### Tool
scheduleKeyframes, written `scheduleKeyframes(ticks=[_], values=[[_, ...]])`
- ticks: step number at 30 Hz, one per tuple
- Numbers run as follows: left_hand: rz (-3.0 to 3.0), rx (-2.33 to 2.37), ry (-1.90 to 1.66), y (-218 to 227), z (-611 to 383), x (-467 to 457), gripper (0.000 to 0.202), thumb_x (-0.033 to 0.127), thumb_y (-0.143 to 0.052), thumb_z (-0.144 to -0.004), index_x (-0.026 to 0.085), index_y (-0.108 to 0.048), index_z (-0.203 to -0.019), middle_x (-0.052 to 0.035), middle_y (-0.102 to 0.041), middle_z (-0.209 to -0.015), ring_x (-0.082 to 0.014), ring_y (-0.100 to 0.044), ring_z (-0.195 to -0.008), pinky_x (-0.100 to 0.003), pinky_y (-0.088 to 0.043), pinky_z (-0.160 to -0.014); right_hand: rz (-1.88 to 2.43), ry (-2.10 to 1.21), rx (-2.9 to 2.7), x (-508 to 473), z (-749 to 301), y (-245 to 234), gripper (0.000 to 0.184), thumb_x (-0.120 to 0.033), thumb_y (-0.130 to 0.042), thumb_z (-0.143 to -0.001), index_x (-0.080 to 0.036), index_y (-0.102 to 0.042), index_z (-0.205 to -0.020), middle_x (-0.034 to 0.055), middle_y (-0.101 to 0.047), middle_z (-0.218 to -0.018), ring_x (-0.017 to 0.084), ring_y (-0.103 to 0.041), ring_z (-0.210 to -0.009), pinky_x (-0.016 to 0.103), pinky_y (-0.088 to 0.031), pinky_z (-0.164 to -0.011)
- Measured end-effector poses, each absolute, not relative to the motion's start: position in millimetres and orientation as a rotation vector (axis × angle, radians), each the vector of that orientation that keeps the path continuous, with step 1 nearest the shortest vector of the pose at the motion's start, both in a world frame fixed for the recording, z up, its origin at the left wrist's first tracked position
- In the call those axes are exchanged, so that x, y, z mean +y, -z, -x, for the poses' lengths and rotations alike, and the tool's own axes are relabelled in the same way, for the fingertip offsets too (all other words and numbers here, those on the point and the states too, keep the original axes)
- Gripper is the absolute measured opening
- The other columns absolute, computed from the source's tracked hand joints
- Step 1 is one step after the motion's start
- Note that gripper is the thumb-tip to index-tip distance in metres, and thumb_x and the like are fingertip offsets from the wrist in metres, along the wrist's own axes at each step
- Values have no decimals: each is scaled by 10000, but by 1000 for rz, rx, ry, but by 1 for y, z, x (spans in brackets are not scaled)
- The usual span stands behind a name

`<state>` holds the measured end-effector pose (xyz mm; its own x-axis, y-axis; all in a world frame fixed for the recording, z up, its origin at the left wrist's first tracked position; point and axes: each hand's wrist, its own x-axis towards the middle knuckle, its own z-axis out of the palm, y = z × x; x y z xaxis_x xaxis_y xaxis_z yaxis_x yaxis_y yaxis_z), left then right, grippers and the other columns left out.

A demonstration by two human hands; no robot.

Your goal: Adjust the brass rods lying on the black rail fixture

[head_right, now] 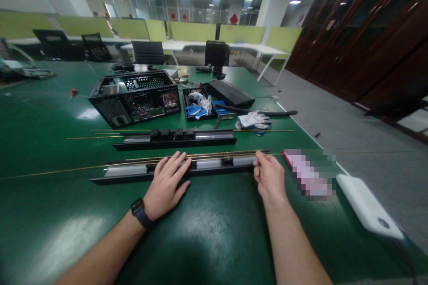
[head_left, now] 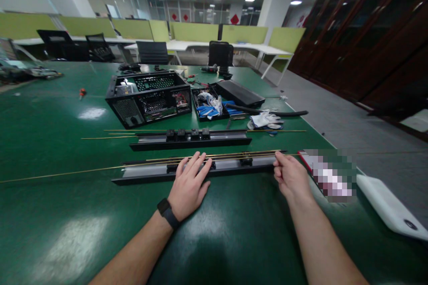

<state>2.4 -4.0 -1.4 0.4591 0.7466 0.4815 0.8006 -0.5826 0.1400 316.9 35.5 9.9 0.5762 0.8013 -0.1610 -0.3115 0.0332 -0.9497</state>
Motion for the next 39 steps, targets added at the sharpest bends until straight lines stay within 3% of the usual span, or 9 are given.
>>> scheduleKeyframes(ticks=[10,18,27,34,39], values=[[2588,-1374,787,0,-4,-4,607,241,-571,-961,209,-410,-1546,-129,-428,-1598,-304,-339,-1512,-531,-265,-1218,1324,-1098,-623,28,-291,-10,531,-529,-935,-585,-184,-548,-699,-28,-604,-581,36,-370,-301,147,-190,-232],[2587,-1376,781,1,-3,-4,641,236,-575,-953,226,-383,-1564,-126,-421,-1602,-314,-328,-1518,-544,-270,-1215,1330,-869,-395,35,-314,-14,318,-381,-796,-784,-189,-545,-745,-45,-570,-560,46,-393,-314,140,-203,-243],[2580,-1389,760,0,-4,-4,619,251,-580,-955,224,-413,-1551,-113,-413,-1609,-315,-320,-1521,-539,-271,-1220,1281,-1114,-589,28,-292,-11,500,-499,-911,-645,-198,-522,-735,-34,-605,-591,40,-383,-308,141,-206,-232],[2586,-1392,760,0,-4,-5,598,252,-567,-965,207,-421,-1543,-115,-407,-1613,-309,-310,-1526,-535,-265,-1224,1288,-931,-450,32,-306,-15,388,-441,-845,-744,-203,-540,-768,-55,-565,-560,52,-395,-309,146,-209,-235],[2588,-1395,767,0,-4,-4,599,252,-566,-965,213,-417,-1544,-116,-412,-1610,-310,-317,-1523,-543,-261,-1223,1268,-1072,-547,29,-295,-10,430,-472,-883,-694,-190,-567,-767,-46,-574,-561,44,-374,-304,147,-202,-233]])
